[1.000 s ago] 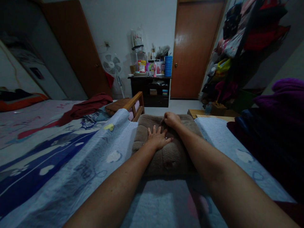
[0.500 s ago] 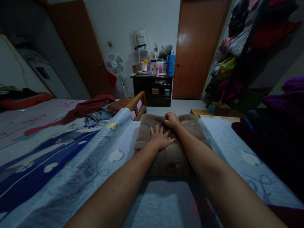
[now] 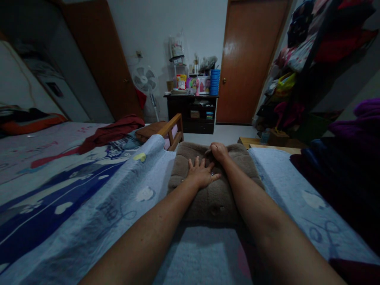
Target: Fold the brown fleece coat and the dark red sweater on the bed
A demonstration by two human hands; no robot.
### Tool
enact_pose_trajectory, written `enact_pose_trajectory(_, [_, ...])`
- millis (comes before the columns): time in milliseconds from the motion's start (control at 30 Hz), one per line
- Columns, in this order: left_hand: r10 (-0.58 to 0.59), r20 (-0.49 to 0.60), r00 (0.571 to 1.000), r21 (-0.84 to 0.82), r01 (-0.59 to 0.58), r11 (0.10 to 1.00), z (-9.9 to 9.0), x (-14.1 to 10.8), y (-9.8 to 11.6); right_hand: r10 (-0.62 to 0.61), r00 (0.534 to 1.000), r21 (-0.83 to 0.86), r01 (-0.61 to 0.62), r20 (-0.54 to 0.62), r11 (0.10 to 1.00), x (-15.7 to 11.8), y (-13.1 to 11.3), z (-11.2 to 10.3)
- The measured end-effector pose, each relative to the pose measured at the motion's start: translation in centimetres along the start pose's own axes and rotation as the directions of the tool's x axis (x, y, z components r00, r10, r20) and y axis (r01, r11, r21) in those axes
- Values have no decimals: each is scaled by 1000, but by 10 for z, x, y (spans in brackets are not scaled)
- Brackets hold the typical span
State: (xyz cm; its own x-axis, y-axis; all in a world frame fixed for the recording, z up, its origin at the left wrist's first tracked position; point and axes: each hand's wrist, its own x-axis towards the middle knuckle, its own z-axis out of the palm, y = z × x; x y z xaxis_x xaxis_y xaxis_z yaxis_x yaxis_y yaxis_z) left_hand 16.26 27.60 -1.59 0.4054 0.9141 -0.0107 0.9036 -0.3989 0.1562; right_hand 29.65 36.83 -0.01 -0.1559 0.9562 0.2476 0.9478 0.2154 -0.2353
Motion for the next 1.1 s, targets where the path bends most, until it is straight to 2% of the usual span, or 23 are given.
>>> enact_pose_trajectory(200, [-12,12,1000,29,12,1000,-2,-1,1,70,997,30,-70,13,997,5,1,10])
enact_pose_trajectory(367, [-6,2,1000,41,6,999,-1,-1,0,68,998,27,-68,6,997,6,-1,14])
enact_pose_trajectory(500, [-2,-15,1000,41,2,999,1,-1,0,86,992,42,-82,-97,996,1,-1,11])
enact_pose_trajectory(600, [2,-46,999,43,0,999,2,-1,1,153,965,73,-141,-213,987,-3,-2,9])
enact_pose_trajectory(667, [-7,-54,999,37,9,999,2,-1,1,190,956,71,-179,-225,981,-5,-3,9])
enact_pose_trajectory(800, [-31,-3,1000,19,31,999,1,0,1,218,965,99,-206,-142,974,-3,-2,10])
enact_pose_trajectory(967, [-22,17,1000,18,22,1000,1,2,-1,311,900,204,-257,-305,945,-4,7,6])
enact_pose_trajectory(1033, [-23,20,1000,17,22,1000,0,2,-1,281,905,180,-233,-320,956,-7,10,4])
enact_pose_trajectory(1100, [-22,18,1000,17,21,1000,1,1,0,209,929,145,-171,-305,974,-11,10,3])
